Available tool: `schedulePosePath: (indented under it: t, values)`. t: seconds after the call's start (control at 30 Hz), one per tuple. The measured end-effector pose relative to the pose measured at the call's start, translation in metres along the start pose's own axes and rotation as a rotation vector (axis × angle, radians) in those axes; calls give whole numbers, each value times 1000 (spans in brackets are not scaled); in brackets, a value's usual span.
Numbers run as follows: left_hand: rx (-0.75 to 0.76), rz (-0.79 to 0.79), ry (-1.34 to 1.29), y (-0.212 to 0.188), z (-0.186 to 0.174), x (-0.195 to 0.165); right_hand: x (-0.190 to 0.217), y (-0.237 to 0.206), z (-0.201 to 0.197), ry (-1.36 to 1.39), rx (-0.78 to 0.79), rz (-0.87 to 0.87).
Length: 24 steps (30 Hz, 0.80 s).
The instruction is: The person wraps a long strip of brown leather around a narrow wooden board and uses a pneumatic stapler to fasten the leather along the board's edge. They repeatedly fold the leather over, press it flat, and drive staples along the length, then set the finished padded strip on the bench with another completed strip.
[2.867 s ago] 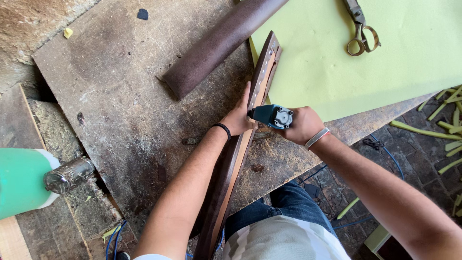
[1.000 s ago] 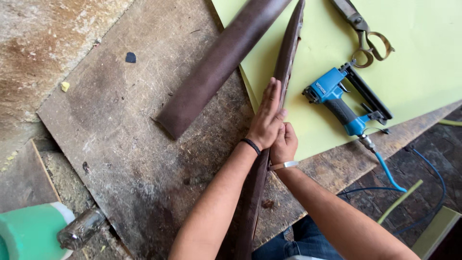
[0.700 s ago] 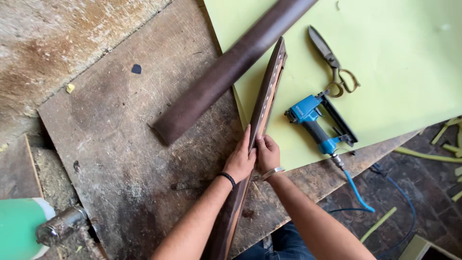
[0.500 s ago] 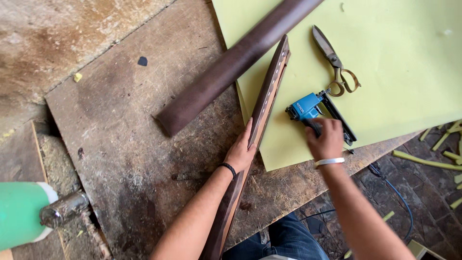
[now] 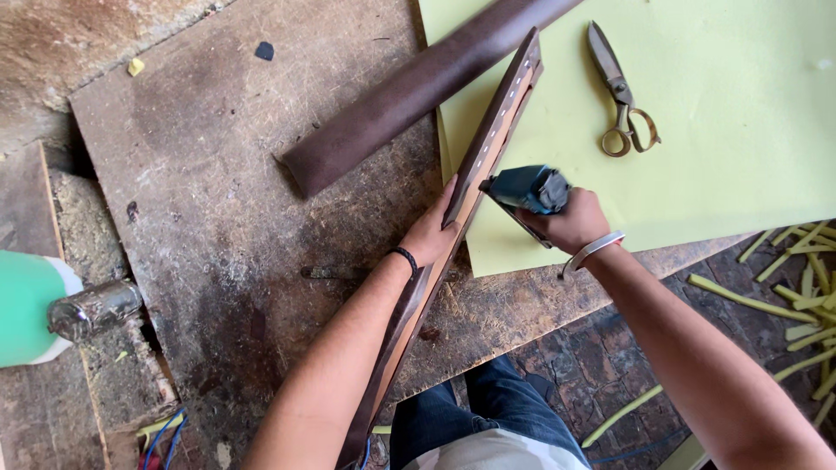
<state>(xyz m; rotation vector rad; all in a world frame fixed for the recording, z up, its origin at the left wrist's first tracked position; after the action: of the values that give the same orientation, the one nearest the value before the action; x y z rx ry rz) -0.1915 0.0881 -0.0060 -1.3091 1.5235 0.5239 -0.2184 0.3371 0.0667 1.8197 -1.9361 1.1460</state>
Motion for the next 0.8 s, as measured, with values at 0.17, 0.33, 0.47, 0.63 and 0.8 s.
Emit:
schedulePosePath:
  t: [0.17, 0.33, 0.47, 0.63, 0.8]
  values:
    - [18, 18, -14, 0, 0, -5, 24, 3, 9, -100, 36, -76]
    - [38, -76, -15, -2, 2, 1, 27, 5, 9, -129, -22, -206]
    - [29, -54, -6, -1, 0, -2, 26, 5, 10, -165, -28, -200]
    - [34, -25, -24, 0, 0, -4, 28, -2, 18, -187, 13, -180]
    - [45, -25, 3, 0, -1, -6, 31, -14, 30, -280, 19, -216]
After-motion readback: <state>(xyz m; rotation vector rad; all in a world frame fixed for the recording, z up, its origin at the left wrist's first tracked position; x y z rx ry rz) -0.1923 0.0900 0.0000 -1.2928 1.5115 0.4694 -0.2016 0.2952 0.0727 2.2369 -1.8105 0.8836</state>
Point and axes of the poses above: each hand's wrist, its own y-axis towards the middle knuckle, its own z-axis out of the palm, x = y × z, the point moved 7 cm from there along y, towards the middle knuckle, and after that the axes turned 1 degree about x, right-handed, at the moved point
